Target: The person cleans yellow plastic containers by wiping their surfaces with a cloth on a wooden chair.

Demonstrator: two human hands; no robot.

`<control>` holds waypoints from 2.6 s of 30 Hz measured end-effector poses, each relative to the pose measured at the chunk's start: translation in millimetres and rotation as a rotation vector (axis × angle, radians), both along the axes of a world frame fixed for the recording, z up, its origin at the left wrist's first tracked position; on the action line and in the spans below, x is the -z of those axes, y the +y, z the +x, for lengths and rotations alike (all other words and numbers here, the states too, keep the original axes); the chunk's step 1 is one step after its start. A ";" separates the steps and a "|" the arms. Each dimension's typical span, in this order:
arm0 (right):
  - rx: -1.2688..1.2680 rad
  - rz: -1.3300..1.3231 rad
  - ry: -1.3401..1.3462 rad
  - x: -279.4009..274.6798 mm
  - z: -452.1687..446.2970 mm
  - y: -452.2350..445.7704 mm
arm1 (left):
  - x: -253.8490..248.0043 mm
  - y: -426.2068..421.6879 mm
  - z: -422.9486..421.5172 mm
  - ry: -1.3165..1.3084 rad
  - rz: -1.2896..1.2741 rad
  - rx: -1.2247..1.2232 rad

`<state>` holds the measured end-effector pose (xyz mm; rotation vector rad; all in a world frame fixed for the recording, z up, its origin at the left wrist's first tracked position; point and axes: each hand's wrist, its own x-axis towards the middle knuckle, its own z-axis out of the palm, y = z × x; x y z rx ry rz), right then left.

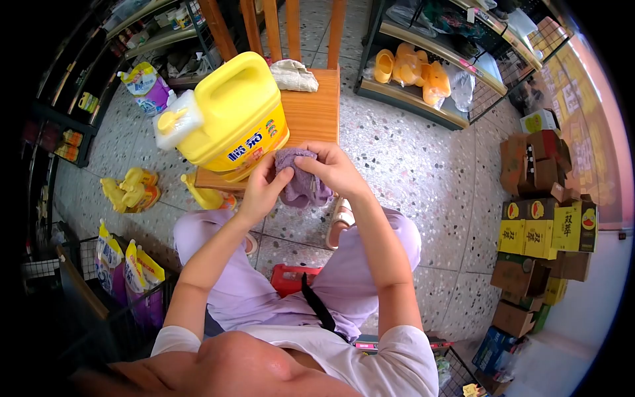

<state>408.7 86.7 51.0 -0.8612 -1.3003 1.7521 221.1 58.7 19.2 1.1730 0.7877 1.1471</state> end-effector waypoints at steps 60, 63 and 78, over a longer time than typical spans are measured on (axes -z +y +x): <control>0.350 0.206 0.117 14.5 -33.4 -14.0 | -26.2 -10.7 -25.0 0.370 0.646 -0.434; 0.509 0.420 0.027 -5.4 -35.2 0.2 | -23.8 -4.6 -46.4 0.593 0.991 -0.727; 0.840 1.582 -0.710 -65.6 -74.6 75.6 | -28.7 39.2 -114.3 0.202 0.460 -0.475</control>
